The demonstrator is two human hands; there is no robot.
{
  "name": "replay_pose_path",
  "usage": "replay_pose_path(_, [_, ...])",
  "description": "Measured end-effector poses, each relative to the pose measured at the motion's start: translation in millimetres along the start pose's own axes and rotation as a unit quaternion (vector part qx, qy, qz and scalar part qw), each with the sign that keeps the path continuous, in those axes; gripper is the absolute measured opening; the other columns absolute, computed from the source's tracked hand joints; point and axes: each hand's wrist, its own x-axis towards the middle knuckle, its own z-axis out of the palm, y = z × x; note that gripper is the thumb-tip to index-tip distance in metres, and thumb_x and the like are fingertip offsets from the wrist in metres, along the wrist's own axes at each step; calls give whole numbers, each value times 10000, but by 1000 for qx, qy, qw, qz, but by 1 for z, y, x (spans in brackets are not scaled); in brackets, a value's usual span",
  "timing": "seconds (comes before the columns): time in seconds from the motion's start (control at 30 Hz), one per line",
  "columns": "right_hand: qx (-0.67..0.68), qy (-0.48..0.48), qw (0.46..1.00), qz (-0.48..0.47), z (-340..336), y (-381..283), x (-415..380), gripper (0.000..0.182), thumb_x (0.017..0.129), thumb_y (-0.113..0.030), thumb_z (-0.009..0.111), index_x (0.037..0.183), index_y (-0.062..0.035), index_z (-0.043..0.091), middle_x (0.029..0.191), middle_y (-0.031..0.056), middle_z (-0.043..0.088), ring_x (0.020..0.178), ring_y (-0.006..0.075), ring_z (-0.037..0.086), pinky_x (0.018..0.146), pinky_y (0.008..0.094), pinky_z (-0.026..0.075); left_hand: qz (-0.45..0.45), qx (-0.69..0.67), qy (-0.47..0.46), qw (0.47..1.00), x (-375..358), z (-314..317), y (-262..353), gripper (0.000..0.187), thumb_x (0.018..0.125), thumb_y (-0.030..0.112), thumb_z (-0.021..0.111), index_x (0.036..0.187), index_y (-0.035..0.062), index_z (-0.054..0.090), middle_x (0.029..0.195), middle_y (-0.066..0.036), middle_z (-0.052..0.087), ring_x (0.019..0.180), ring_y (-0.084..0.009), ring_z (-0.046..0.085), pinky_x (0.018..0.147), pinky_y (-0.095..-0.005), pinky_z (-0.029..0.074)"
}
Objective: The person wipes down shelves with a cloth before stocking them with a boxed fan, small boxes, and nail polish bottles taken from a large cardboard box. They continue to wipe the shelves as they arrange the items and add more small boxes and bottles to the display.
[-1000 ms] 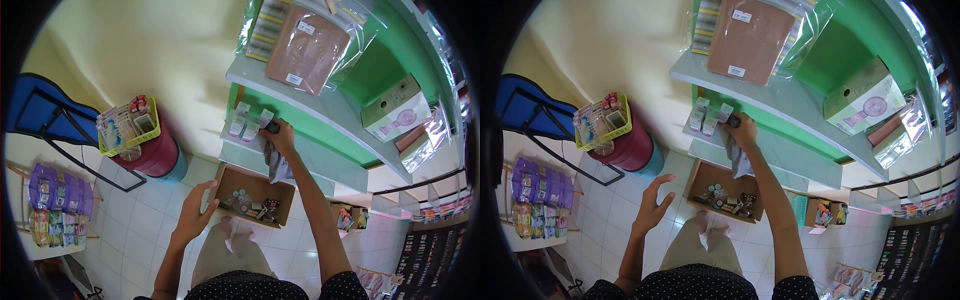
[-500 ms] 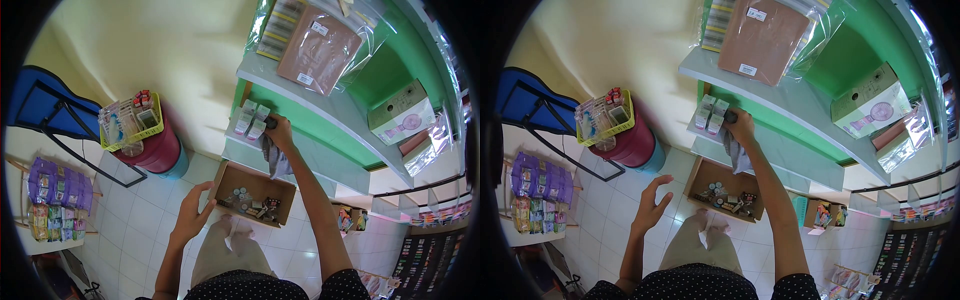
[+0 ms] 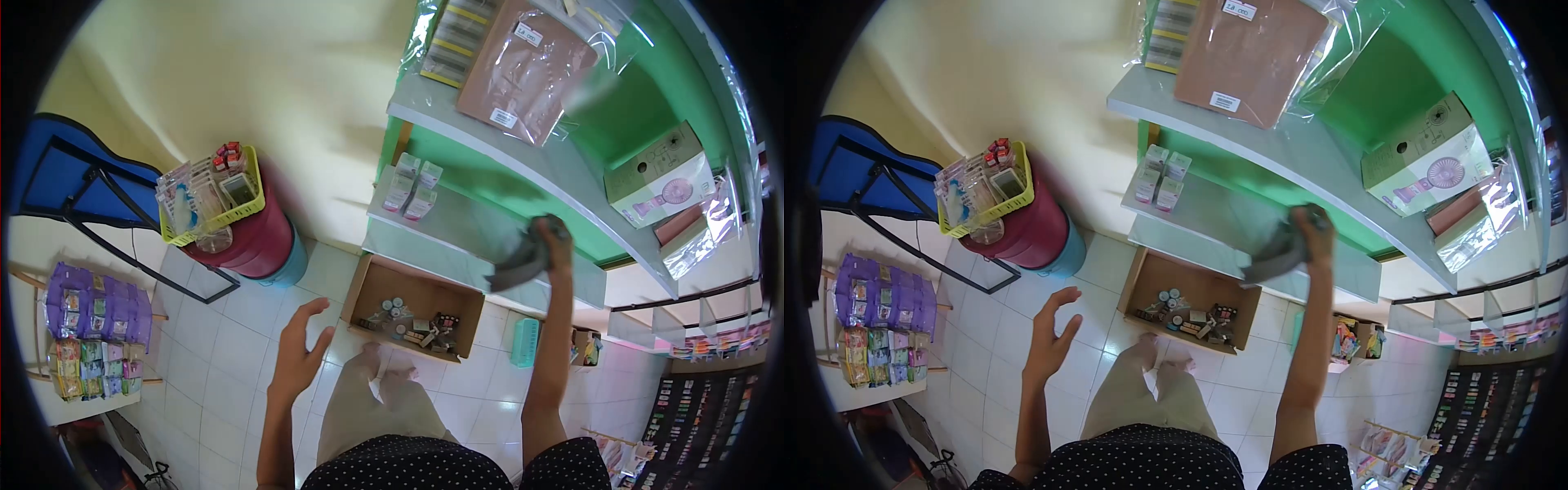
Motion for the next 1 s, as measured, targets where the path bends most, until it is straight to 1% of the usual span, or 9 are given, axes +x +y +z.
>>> replay_pose_path(0.17, [-66, 305, 950, -5, -87, 8, 1, 344, 731, -290, 637, 950, -30, 585, 863, 85, 595, 695, 156, 541, 626, 272, 433, -16, 4, 1, 1000, 0, 7, -15, 321, 756, 22, 510, 1072, -10, 460, 1037, -137, 535, 1000, -240, 495, 875, -320, 355])
replay_pose_path(0.23, [-323, 223, 916, -84, -60, 24, -17, 410, 792, -340, 532, 993, 17, 547, 899, 149, 586, 774, 248, 545, 705, 360, 417, -5, 9, -9, 1000, 4, 12, -14, 319, 757, 25, 510, 1069, -12, 459, 1034, -137, 535, 999, -239, 494, 874, -321, 356])
replay_pose_path(0.27, [-384, 121, 915, -1, -45, 30, -26, 419, 807, -297, 504, 1087, 14, 492, 1037, 165, 544, 928, 289, 514, 794, 379, 388, -5, 2, -25, 1000, 7, 17, -10, 320, 758, 28, 513, 1070, -12, 458, 1034, -138, 533, 1000, -239, 493, 872, -321, 356])
replay_pose_path(0.3, [-514, 122, 816, -235, -29, 51, -31, 468, 796, -265, 509, 1170, 2, 423, 1175, 168, 459, 1075, 309, 437, 872, 385, 345, -6, -5, -41, 999, 9, 23, -8, 321, 759, 32, 516, 1070, -13, 456, 1035, -139, 531, 1001, -239, 492, 869, -321, 357])
replay_pose_path(0.33, [-561, 120, 783, -240, -21, 69, -36, 495, 773, -231, 528, 1197, -9, 401, 1244, 165, 393, 1163, 306, 355, 927, 396, 299, -3, -6, -46, 999, 11, 28, -7, 321, 759, 32, 516, 1070, -13, 456, 1035, -139, 531, 1001, -239, 492, 869, -321, 357])
replay_pose_path(0.53, [-501, 23, 812, -298, 86, 34, -55, 431, 754, -164, 533, 1143, 3, 449, 1196, 162, 436, 1160, 263, 363, 971, 415, 249, 31, -24, -112, 993, 18, 59, -4, 344, 778, 71, 521, 1100, -15, 437, 1048, -167, 523, 1000, -270, 498, 857, -323, 371])
replay_pose_path(0.73, [-462, 40, 820, -335, 7, 43, -59, 424, 691, -35, 544, 1096, 57, 461, 1099, 216, 490, 1045, 351, 455, 892, 422, 358, -1, -3, -104, 995, -3, 65, -50, 330, 769, 56, 519, 1083, -16, 449, 1004, -171, 543, 966, -258, 518, 835, -325, 388])
replay_pose_path(0.87, [-551, 141, 776, -274, -31, 52, -42, 371, 754, -102, 497, 1095, 44, 473, 1114, 191, 495, 1043, 333, 465, 906, 421, 345, -152, 36, -51, 986, -55, 63, -136, 284, 754, 52, 532, 1030, 10, 479, 904, -136, 577, 836, -230, 565, 741, -303, 435])
replay_pose_path(1.0, [-513, 87, 788, -329, 37, 61, -39, 398, 741, -130, 522, 1105, 23, 472, 1154, 156, 476, 1108, 271, 419, 940, 403, 306, -274, 110, -54, 954, -136, 72, -257, 262, 699, 88, 565, 945, 7, 525, 819, -117, 596, 698, -197, 585, 630, -307, 467])
